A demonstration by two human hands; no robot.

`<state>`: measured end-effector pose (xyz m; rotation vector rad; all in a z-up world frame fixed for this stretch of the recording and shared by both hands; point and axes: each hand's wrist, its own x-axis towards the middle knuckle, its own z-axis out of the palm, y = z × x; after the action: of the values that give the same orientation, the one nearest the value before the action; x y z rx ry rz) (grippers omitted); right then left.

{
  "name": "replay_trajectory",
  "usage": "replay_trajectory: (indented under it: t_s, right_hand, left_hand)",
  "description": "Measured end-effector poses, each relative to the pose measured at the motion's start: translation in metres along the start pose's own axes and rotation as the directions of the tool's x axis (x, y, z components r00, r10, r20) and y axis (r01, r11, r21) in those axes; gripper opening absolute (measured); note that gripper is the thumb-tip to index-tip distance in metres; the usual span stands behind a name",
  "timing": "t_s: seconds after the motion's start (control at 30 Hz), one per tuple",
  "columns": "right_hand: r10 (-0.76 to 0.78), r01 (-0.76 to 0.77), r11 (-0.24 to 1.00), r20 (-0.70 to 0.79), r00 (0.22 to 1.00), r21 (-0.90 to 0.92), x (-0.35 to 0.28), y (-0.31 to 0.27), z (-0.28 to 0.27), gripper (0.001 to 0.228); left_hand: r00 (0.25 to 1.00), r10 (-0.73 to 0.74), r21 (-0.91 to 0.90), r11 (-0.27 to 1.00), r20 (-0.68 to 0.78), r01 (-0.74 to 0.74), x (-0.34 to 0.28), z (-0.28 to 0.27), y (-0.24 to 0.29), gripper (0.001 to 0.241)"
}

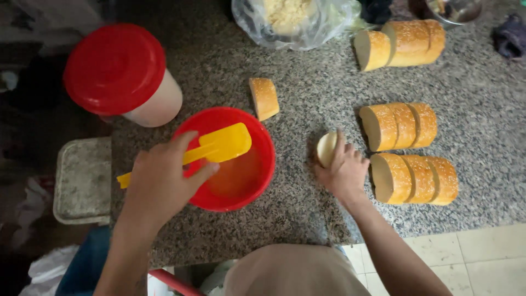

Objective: Spreading a topping onto sliced baguette pieces using a spatula.

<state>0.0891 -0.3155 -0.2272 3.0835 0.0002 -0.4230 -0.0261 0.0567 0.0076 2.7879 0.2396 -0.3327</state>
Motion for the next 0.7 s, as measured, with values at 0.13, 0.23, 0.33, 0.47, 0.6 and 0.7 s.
replay_trajectory:
  t_s: [0.13, 0.23, 0.33, 0.47, 0.6, 0.7]
  right_hand:
    - [-0.040, 0.068, 0.903, -0.074, 0.996, 0.425, 0.002, 0.025, -0.026, 0.123]
    - [-0.142, -0.086, 0.258, 0.125, 0.982, 0.962, -0.015, 0.017, -0.090, 0.105]
    - [-0.206, -0.196, -0.057, 0.180, 0.962, 0.979, -0.003, 0.022, -0.098, 0.097]
    - [-0.216, -0.399, -0.350, 0.342, 0.915, 0.847, -0.001, 0.019, -0.099, 0.068]
    - [-0.047, -0.498, -0.265, 0.505, 0.862, 0.826, -0.031, -0.031, -0.144, 0.079]
    - [-0.051, -0.548, -0.275, 0.557, 0.829, 0.790, -0.026, -0.030, -0.120, 0.085]
  left_hand:
    - [0.993, 0.005, 0.240, 0.970, -0.120, 0.024, 0.006, 0.039, -0.020, 0.059]
    - [0.992, 0.014, 0.332, 0.943, -0.125, 0.028, 0.021, 0.071, -0.011, 0.032]
    - [0.989, 0.028, 0.338, 0.941, -0.143, 0.022, 0.043, 0.108, 0.002, 0.025]
    - [0.999, -0.025, 0.392, 0.920, 0.044, 0.006, 0.058, 0.120, 0.034, 0.032]
    - [0.985, -0.027, 0.360, 0.932, 0.168, -0.036, 0.063, 0.118, 0.058, 0.036]
    - [0.974, -0.077, 0.342, 0.940, 0.213, -0.001, 0.076, 0.140, 0.059, 0.040]
